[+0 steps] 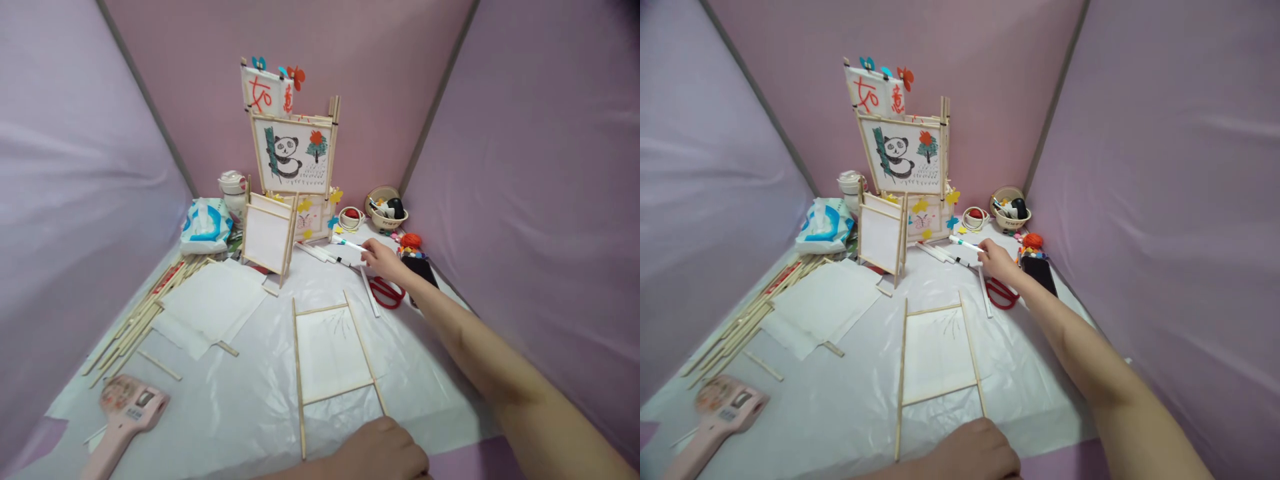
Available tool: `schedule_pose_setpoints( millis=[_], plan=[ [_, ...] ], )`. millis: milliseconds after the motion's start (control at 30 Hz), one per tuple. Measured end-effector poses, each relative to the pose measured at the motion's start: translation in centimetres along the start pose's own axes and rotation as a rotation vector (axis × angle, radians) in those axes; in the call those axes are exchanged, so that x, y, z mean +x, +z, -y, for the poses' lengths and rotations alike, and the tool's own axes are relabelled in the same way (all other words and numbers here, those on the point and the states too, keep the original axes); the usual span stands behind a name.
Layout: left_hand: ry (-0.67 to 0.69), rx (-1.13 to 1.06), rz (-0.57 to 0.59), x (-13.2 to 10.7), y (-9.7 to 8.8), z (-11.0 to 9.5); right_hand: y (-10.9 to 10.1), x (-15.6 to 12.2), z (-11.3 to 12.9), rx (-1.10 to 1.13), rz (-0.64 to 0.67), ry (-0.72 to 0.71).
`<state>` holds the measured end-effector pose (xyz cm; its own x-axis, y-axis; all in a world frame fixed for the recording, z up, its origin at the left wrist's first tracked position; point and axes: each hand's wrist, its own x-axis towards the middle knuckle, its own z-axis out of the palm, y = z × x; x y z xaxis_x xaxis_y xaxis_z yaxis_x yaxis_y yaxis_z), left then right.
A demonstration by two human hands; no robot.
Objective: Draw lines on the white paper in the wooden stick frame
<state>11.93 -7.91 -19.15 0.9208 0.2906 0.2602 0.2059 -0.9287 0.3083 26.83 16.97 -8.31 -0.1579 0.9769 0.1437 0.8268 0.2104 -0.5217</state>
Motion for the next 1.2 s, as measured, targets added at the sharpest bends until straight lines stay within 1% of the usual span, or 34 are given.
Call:
schedule_pose_setpoints(
  millis=[67,100,133,167,233,267,300,333,400,467,500,567,633,700,767,833,867,900,967,1033,1100,1167,1200],
  plan=[
    [0.023,0.004,-0.047,-0.2,-0.6,-0.3,-1.2,-3.5,0.3,0.104,-0.025,-0.019],
    [0.035,0.013,-0.097,-0.2,-1.1,-0.5,-1.9,-5.4,0.4,0.27,-0.076,-0.022],
    [0.055,0.035,-0.193,-0.3,-1.7,-0.8,-2.5,-7.3,0.4,0.406,-0.122,-0.011],
    [0.064,0.068,-0.331,-0.4,-2.4,-1.0,-3.2,-9.3,0.3,0.503,-0.141,0.013],
    [0.025,0.125,-0.669,-0.5,-3.7,-1.5,-4.2,-13.5,-0.4,0.621,-0.188,0.065],
    [-0.019,0.128,-0.796,-0.5,-4.3,-1.7,-4.6,-15.6,-0.8,0.649,-0.223,0.099],
    [-0.055,0.117,-0.895,-0.6,-4.8,-1.8,-4.9,-17.7,-1.2,0.67,-0.246,0.138],
    [-0.091,0.088,-0.91,-0.7,-5.2,-1.9,-5.1,-19.8,-1.6,0.688,-0.241,0.165],
    [-0.144,0.004,-0.826,-0.9,-5.6,-2.2,-5.2,-23.8,-1.7,0.693,-0.196,0.185],
    [-0.203,-0.131,-0.702,-1.1,-5.6,-2.6,-5.0,-27.1,-0.9,0.653,-0.173,0.212],
    [-0.243,-0.221,-0.634,-1.1,-5.5,-2.9,-4.8,-28.4,-0.3,0.638,-0.179,0.196],
    [-0.322,-0.397,-0.49,-1.2,-5.2,-3.5,-4.5,-30.3,1.1,0.596,-0.213,0.175],
    [-0.369,-0.514,-0.379,-1.2,-4.9,-4.1,-4.0,-31.3,2.2,0.586,-0.231,0.158],
    [-0.38,-0.572,-0.343,-1.2,-4.8,-4.6,-3.5,-31.5,2.7,0.622,-0.238,0.13],
    [-0.396,-0.637,-0.33,-1.2,-5.1,-4.9,-2.7,-31.4,2.9,0.674,-0.202,0.085],
    [-0.412,-0.731,-0.308,-1.1,-5.7,-5.1,-1.8,-31.0,3.3,0.724,-0.142,0.048],
    [-0.417,-0.79,-0.29,-0.9,-6.1,-5.2,-1.4,-30.8,3.6,0.754,-0.136,0.043],
    [-0.423,-0.855,-0.27,-0.7,-6.4,-5.3,-1.0,-30.5,4.2,0.793,-0.163,0.051],
    [-0.429,-0.998,-0.215,-0.1,-7.2,-5.7,-0.6,-30.0,5.5,0.878,-0.29,0.084],
    [-0.433,-1.128,-0.156,0.4,-7.8,-6.1,-1.0,-29.4,6.7,0.932,-0.414,0.123],
    [-0.434,-1.222,-0.095,0.4,-8.3,-6.5,-2.3,-28.6,7.3,0.936,-0.492,0.168],
    [-0.435,-1.275,-0.032,-0.4,-8.5,-6.9,-4.3,-27.4,6.9,0.931,-0.609,0.236],
    [-0.44,-1.289,0.008,-1.0,-8.6,-7.0,-5.4,-26.7,6.4,0.958,-0.732,0.243]
  ],
)
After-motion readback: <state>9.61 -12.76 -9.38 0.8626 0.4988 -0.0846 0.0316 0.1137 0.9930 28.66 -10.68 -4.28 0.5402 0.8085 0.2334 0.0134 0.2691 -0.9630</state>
